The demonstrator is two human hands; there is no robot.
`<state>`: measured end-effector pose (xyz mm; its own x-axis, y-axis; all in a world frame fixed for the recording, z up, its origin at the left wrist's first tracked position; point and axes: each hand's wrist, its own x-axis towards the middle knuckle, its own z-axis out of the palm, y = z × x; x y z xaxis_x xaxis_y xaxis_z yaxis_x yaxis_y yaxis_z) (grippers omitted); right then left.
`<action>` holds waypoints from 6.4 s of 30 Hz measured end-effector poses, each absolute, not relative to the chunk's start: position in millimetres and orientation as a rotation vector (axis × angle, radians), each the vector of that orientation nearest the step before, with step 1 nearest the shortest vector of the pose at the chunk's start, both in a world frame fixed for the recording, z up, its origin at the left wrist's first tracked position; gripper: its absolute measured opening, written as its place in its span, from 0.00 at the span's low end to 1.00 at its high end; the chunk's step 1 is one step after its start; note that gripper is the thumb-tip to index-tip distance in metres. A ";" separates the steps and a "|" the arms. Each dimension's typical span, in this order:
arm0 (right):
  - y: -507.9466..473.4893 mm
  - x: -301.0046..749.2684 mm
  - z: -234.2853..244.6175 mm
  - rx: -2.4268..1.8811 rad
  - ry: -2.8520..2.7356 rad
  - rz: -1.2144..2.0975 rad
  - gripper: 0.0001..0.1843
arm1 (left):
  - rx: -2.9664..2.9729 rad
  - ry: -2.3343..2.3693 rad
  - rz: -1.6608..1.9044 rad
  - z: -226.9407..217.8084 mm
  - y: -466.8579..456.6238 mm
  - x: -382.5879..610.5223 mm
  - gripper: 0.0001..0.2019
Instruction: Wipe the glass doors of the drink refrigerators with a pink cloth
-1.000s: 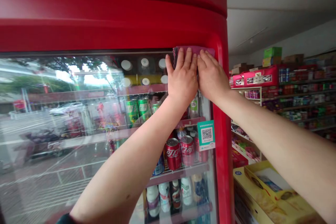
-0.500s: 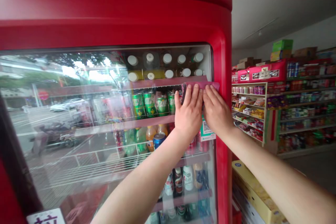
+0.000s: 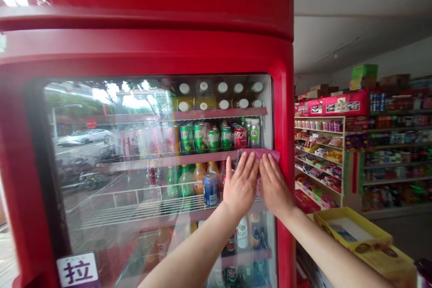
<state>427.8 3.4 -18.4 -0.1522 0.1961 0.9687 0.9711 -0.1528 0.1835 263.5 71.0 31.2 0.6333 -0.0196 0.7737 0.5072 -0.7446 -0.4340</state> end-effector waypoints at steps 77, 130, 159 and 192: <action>10.1 444.7 270.4 -1.500 -1.263 -1.420 0.30 | -2.155 -0.234 -1.396 270.9 86.6 318.8 0.26; -0.9 422.3 -13.4 -1.406 -1.268 -1.184 0.33 | -2.222 -0.411 -1.262 11.8 74.0 299.2 0.27; -4.2 428.6 280.5 -1.803 -1.187 -1.541 0.27 | -2.008 -0.272 -1.347 288.5 85.2 323.3 0.27; 16.3 435.0 189.8 -1.610 -1.233 -1.376 0.34 | -2.046 -0.223 -1.217 225.3 85.8 294.0 0.30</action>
